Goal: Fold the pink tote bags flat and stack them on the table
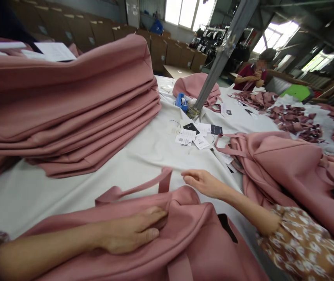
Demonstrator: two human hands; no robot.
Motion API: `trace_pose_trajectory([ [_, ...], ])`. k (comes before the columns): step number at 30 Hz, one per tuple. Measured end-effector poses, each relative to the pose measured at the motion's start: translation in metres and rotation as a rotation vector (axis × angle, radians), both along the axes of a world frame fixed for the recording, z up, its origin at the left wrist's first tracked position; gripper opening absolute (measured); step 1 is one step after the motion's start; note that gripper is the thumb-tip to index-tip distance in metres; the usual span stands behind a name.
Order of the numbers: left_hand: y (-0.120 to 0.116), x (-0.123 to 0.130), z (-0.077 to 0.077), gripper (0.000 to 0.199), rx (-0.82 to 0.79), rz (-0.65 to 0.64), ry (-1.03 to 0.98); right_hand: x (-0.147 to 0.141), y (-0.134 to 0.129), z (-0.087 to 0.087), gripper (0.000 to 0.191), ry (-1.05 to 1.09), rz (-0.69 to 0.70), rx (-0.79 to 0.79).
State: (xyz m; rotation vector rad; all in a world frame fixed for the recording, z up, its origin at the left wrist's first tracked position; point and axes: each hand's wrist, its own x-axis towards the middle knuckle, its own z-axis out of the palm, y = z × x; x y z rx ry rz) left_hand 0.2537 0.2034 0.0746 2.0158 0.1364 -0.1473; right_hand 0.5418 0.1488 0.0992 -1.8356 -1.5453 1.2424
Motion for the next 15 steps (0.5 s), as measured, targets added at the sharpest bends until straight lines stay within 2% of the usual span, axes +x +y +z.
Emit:
trace_pose_trajectory([
  [3,0.004,0.004,-0.005,0.045,-0.024,0.014,0.004,0.009,-0.043,0.021,0.053,0.028,0.273,-0.115],
  [5,0.006,0.006,-0.006,0.042,-0.013,-0.028,-0.008,0.002,-0.062,0.029,0.075,-0.063,0.331,-0.101],
  [7,0.008,0.008,-0.007,0.040,-0.016,-0.075,-0.010,-0.011,-0.069,0.031,0.090,-0.165,0.345,-0.006],
  [8,0.010,0.008,-0.008,0.040,-0.019,-0.095,-0.010,-0.018,-0.068,0.029,0.087,-0.187,0.373,0.053],
  [11,0.015,0.007,-0.013,0.039,-0.029,-0.149,-0.016,-0.034,-0.060,0.016,0.054,-0.096,0.495,0.133],
  [13,0.019,0.005,-0.018,0.034,-0.037,-0.185,-0.023,-0.038,-0.054,0.006,0.039,-0.044,0.496,0.078],
  [15,0.024,0.001,-0.022,0.032,-0.047,-0.200,-0.032,-0.036,-0.051,0.003,0.032,-0.036,0.411,-0.043],
])
